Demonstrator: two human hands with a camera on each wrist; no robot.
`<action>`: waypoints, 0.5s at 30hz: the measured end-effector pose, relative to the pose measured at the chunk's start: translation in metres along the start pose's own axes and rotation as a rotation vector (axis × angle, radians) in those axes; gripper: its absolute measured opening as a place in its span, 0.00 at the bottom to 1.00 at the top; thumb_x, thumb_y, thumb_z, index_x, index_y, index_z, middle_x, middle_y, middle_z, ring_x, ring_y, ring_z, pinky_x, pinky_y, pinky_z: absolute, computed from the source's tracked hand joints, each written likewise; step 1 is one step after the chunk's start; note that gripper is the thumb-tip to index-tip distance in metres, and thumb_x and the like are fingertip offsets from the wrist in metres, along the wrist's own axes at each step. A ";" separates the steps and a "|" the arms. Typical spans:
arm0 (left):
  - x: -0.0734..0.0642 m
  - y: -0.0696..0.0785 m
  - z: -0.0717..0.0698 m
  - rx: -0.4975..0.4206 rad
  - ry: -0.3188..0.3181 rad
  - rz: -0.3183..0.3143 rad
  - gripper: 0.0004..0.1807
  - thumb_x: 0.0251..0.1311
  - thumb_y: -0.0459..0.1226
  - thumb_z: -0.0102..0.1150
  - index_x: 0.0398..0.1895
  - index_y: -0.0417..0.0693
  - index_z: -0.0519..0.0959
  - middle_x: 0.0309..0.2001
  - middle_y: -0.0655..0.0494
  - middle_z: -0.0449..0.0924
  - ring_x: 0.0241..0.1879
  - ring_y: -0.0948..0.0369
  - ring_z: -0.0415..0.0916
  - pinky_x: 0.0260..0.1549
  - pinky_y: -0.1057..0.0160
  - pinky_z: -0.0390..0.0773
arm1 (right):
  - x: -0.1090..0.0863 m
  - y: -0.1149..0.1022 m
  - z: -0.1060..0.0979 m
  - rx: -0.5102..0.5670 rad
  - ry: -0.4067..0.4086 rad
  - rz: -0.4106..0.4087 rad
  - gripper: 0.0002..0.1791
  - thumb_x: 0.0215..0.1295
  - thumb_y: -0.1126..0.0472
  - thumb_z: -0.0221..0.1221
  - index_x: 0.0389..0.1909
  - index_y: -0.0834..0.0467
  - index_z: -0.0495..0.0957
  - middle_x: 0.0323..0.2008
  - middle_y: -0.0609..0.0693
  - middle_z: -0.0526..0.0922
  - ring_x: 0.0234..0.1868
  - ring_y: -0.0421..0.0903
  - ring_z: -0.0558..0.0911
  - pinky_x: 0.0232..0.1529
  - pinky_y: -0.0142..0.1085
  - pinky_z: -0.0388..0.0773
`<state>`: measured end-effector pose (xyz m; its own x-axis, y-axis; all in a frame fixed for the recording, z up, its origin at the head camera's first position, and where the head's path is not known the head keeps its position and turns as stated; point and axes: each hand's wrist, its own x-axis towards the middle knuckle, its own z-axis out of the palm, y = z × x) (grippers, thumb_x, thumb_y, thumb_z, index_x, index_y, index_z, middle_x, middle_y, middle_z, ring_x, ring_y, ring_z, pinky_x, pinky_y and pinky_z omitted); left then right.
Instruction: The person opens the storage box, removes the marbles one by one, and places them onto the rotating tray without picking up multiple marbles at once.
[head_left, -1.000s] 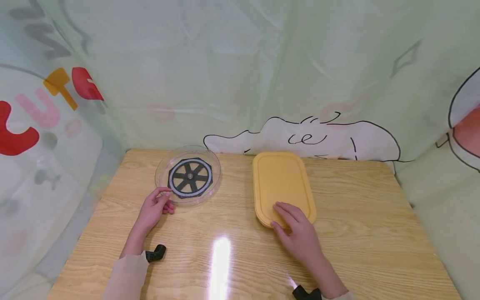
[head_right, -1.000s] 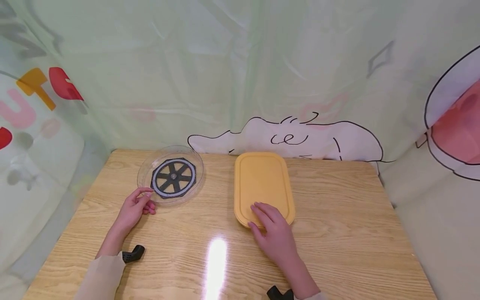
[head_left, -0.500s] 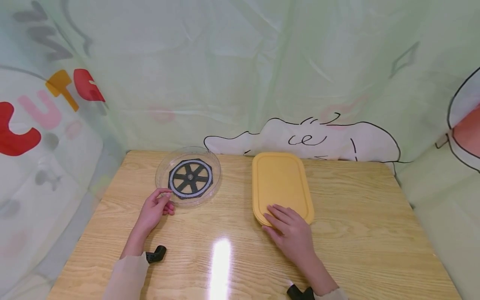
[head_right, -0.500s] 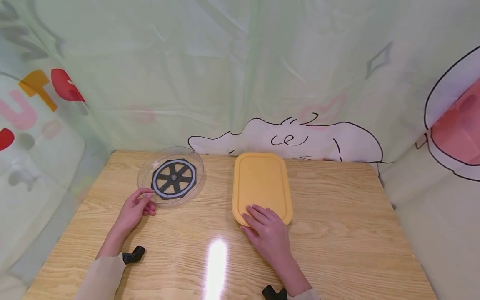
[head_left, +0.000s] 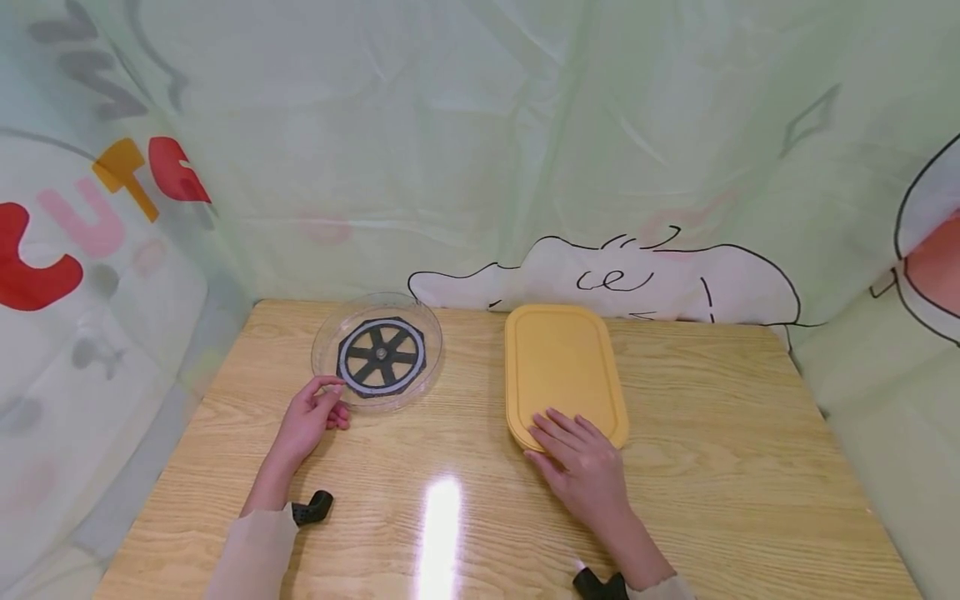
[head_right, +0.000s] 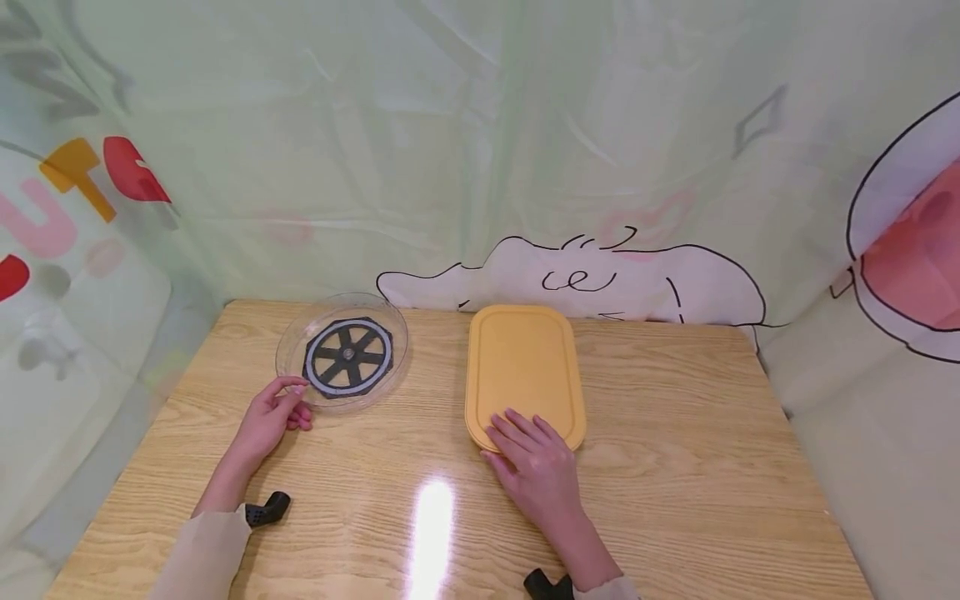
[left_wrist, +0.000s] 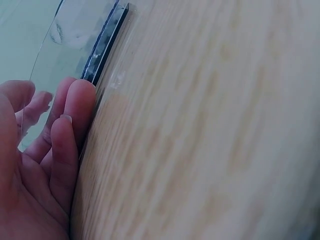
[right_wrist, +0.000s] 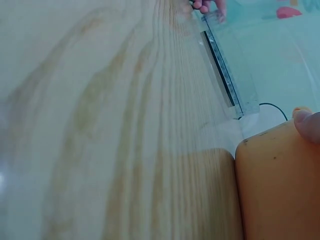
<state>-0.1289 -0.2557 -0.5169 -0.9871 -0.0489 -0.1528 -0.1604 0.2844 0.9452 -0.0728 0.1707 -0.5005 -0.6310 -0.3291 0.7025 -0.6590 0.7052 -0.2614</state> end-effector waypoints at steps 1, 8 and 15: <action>0.000 0.000 0.000 0.002 -0.001 0.001 0.19 0.76 0.44 0.47 0.60 0.42 0.71 0.29 0.46 0.81 0.27 0.56 0.82 0.30 0.65 0.81 | 0.000 0.000 0.000 -0.002 0.001 0.000 0.19 0.59 0.48 0.68 0.45 0.57 0.88 0.48 0.51 0.86 0.51 0.53 0.85 0.52 0.55 0.76; -0.001 -0.003 -0.001 0.017 0.008 -0.001 0.18 0.76 0.45 0.47 0.59 0.44 0.72 0.29 0.47 0.81 0.27 0.56 0.82 0.31 0.66 0.81 | 0.001 -0.001 0.000 -0.004 0.016 -0.018 0.19 0.58 0.49 0.68 0.44 0.57 0.88 0.47 0.50 0.87 0.50 0.52 0.85 0.52 0.55 0.77; 0.001 -0.004 0.000 0.010 -0.002 0.010 0.18 0.76 0.45 0.47 0.59 0.44 0.71 0.29 0.46 0.81 0.27 0.56 0.82 0.31 0.66 0.81 | 0.001 -0.002 -0.004 -0.009 -0.020 0.024 0.20 0.55 0.49 0.70 0.44 0.57 0.88 0.48 0.50 0.86 0.52 0.51 0.84 0.54 0.54 0.75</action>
<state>-0.1294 -0.2574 -0.5211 -0.9887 -0.0439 -0.1436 -0.1501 0.2946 0.9437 -0.0702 0.1711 -0.4964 -0.6551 -0.3245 0.6823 -0.6398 0.7186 -0.2724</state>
